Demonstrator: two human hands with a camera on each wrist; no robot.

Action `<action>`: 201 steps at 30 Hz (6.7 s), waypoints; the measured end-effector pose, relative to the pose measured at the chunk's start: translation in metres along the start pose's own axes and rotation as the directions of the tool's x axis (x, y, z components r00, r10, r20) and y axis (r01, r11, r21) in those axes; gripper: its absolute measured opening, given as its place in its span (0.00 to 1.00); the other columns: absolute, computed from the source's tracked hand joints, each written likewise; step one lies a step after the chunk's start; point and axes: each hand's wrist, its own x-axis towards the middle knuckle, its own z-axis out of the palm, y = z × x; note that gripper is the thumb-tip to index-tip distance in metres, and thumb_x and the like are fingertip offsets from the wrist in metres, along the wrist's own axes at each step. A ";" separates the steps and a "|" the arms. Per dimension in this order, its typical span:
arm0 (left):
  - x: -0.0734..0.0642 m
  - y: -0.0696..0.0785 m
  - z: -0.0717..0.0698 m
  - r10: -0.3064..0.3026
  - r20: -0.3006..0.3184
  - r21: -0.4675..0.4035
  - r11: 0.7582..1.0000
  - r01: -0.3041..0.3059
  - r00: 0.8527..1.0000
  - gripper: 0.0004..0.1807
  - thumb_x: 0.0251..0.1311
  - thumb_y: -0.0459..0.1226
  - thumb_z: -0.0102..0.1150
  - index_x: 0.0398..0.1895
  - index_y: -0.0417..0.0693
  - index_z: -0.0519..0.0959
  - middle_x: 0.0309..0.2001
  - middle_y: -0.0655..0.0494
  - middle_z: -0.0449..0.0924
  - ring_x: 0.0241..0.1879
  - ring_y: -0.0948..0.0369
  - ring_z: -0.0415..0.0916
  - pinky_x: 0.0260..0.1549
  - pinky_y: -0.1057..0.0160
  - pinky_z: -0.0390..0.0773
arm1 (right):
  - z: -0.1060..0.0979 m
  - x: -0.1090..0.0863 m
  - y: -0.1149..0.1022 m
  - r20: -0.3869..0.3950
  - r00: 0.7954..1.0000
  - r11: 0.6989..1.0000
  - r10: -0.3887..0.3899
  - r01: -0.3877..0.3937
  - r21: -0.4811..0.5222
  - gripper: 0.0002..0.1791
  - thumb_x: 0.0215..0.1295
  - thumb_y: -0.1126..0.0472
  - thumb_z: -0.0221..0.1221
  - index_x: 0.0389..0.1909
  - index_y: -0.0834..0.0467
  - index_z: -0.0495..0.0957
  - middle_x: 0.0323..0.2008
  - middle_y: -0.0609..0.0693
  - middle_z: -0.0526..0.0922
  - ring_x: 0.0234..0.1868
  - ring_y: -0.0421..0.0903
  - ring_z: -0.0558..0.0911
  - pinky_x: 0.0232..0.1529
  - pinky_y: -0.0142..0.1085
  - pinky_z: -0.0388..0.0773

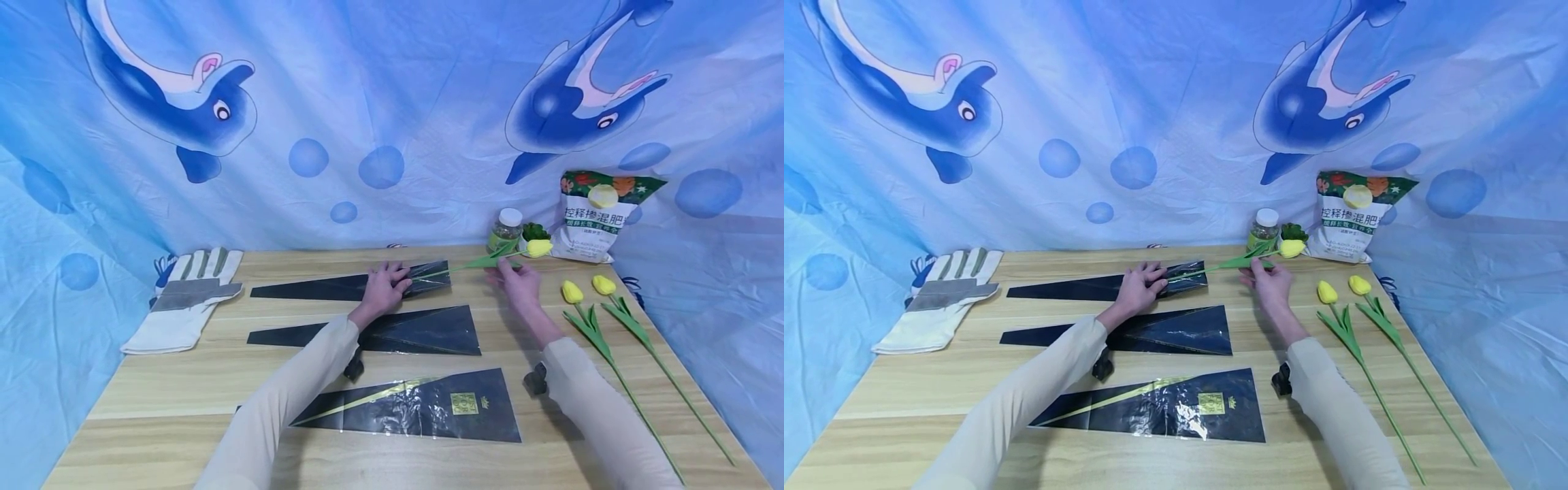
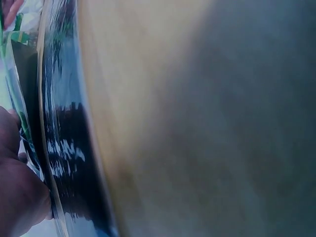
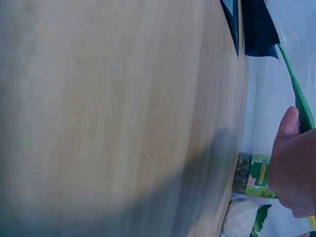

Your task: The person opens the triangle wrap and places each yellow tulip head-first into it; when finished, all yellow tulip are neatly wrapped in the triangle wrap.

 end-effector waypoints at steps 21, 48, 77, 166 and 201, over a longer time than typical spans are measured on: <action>-0.001 0.001 0.002 -0.017 -0.036 -0.026 1.000 0.016 0.999 0.22 0.70 0.39 0.59 0.64 0.39 0.76 0.68 0.41 0.69 0.72 0.38 0.54 0.68 0.31 0.42 | 0.019 -0.004 0.020 0.033 0.999 0.983 0.016 -0.010 -0.185 0.19 0.74 0.62 0.56 0.57 0.72 0.74 0.42 0.66 0.85 0.37 0.53 0.88 0.42 0.45 0.84; -0.001 0.005 0.002 -0.038 -0.085 -0.104 0.994 0.029 0.996 0.17 0.70 0.37 0.59 0.58 0.40 0.81 0.63 0.43 0.75 0.70 0.40 0.60 0.68 0.30 0.42 | 0.021 -0.004 0.021 0.039 0.995 0.976 0.094 -0.084 -0.200 0.21 0.75 0.63 0.55 0.62 0.71 0.71 0.52 0.73 0.78 0.40 0.48 0.88 0.42 0.41 0.84; 0.002 0.009 0.006 -0.065 -0.105 -0.111 0.992 0.053 0.992 0.16 0.71 0.38 0.58 0.57 0.41 0.82 0.64 0.45 0.74 0.72 0.40 0.57 0.68 0.31 0.41 | 0.021 -0.006 0.026 0.143 0.945 0.953 0.295 -0.301 0.024 0.29 0.79 0.60 0.48 0.75 0.64 0.55 0.64 0.63 0.72 0.61 0.53 0.76 0.63 0.41 0.72; 0.002 0.016 0.005 -0.036 -0.117 -0.064 0.998 0.029 0.992 0.17 0.70 0.38 0.59 0.58 0.41 0.81 0.65 0.46 0.74 0.71 0.39 0.57 0.67 0.29 0.39 | 0.031 -0.001 0.025 0.125 0.980 0.961 0.153 -0.118 -0.251 0.27 0.74 0.65 0.55 0.70 0.66 0.61 0.55 0.61 0.70 0.52 0.54 0.78 0.54 0.38 0.79; 0.000 0.015 0.007 0.050 -0.127 0.012 0.999 -0.049 0.991 0.17 0.70 0.38 0.59 0.57 0.38 0.82 0.63 0.43 0.76 0.69 0.36 0.61 0.64 0.25 0.45 | 0.030 0.011 0.008 0.473 0.879 0.649 0.067 0.321 -0.690 0.19 0.67 0.67 0.60 0.58 0.66 0.77 0.47 0.62 0.82 0.45 0.55 0.81 0.42 0.42 0.82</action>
